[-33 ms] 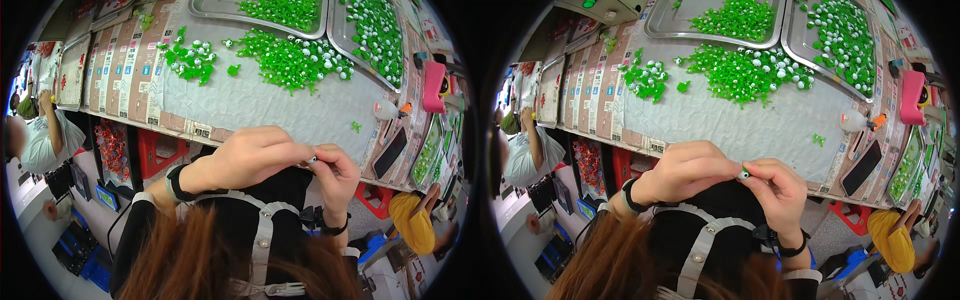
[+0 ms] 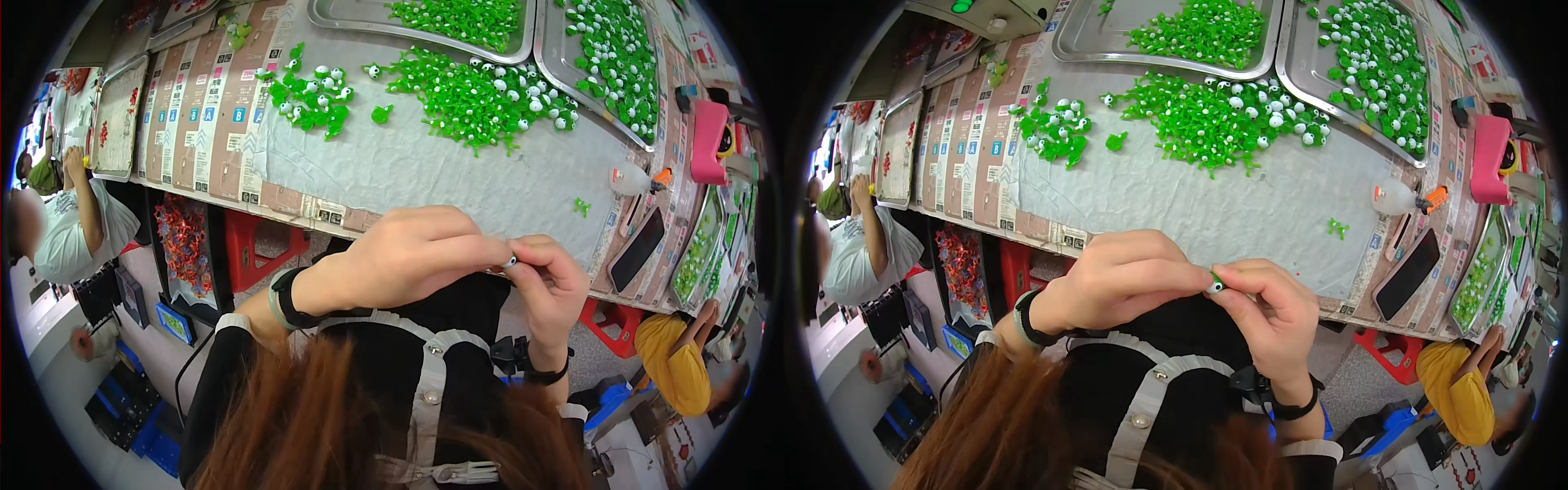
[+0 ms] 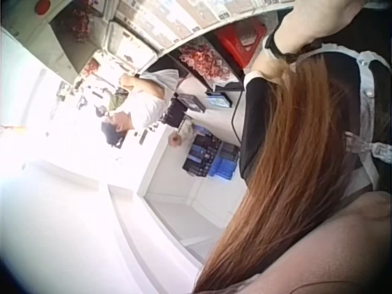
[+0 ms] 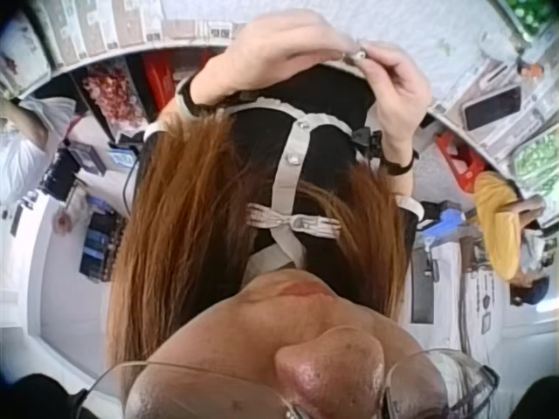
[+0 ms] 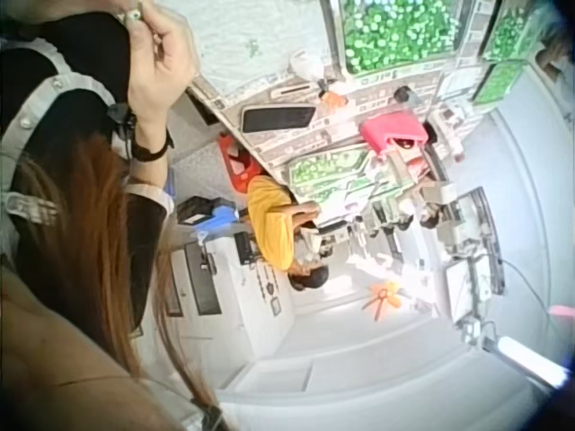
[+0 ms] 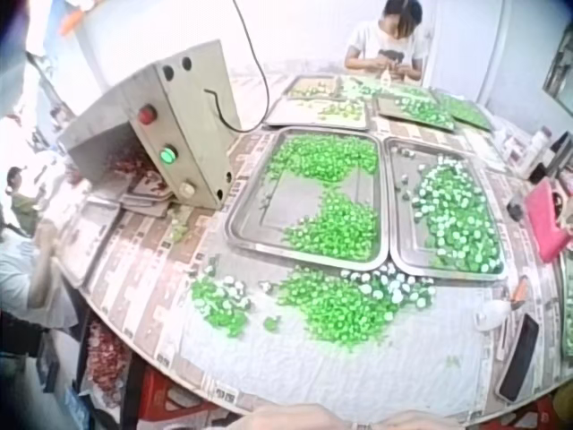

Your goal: The person assembles small green plastic toy frogs by attaching white googly eyes. They pick up a green body, apply glue from a bottle, and press on two eyes. The process is repeated for multiple units, with finished toys placed on a tray.

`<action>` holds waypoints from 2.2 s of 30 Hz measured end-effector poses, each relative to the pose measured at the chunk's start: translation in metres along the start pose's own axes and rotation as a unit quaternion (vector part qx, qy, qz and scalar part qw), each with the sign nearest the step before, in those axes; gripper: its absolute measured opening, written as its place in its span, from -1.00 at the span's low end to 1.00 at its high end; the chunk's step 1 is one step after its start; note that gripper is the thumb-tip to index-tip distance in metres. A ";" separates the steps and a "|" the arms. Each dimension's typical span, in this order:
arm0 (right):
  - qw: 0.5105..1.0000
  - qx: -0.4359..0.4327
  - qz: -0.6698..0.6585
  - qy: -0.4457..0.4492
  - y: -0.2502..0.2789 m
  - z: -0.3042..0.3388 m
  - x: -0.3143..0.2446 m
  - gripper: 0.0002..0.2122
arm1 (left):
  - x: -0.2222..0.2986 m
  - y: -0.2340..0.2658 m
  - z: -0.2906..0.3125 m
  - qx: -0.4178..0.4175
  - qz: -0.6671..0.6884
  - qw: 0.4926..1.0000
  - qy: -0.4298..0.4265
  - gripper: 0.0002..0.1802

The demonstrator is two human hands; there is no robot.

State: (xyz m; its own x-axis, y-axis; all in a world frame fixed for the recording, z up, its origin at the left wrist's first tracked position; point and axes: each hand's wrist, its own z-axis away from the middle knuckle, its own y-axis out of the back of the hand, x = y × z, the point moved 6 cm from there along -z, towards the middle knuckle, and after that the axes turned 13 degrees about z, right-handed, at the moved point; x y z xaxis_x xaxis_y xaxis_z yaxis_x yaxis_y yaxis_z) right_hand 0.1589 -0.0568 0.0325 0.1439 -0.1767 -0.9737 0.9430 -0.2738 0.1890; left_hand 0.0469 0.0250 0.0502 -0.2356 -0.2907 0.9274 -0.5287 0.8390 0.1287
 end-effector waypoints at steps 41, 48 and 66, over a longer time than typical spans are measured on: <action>0.984 0.044 0.138 0.099 0.000 -0.001 -0.012 -0.85 | -0.029 -0.008 0.014 0.116 0.328 0.891 0.292 -0.88; 0.997 0.068 0.034 0.034 -0.002 0.002 0.001 -0.88 | -0.023 -0.003 0.010 0.111 0.227 0.940 0.231 -0.86; 0.979 0.033 -0.180 -0.084 -0.005 -0.007 0.015 -0.87 | -0.042 -0.016 0.014 0.159 0.456 0.783 0.392 -0.81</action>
State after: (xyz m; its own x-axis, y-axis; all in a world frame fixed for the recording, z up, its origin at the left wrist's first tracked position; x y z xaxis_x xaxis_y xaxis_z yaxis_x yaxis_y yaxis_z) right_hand 0.1585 -0.0519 0.0156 -0.2519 -0.2086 -0.9450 0.9012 -0.4064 -0.1505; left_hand 0.0534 0.0176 0.0039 -0.1265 0.8385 0.5301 -0.6385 0.3401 -0.6904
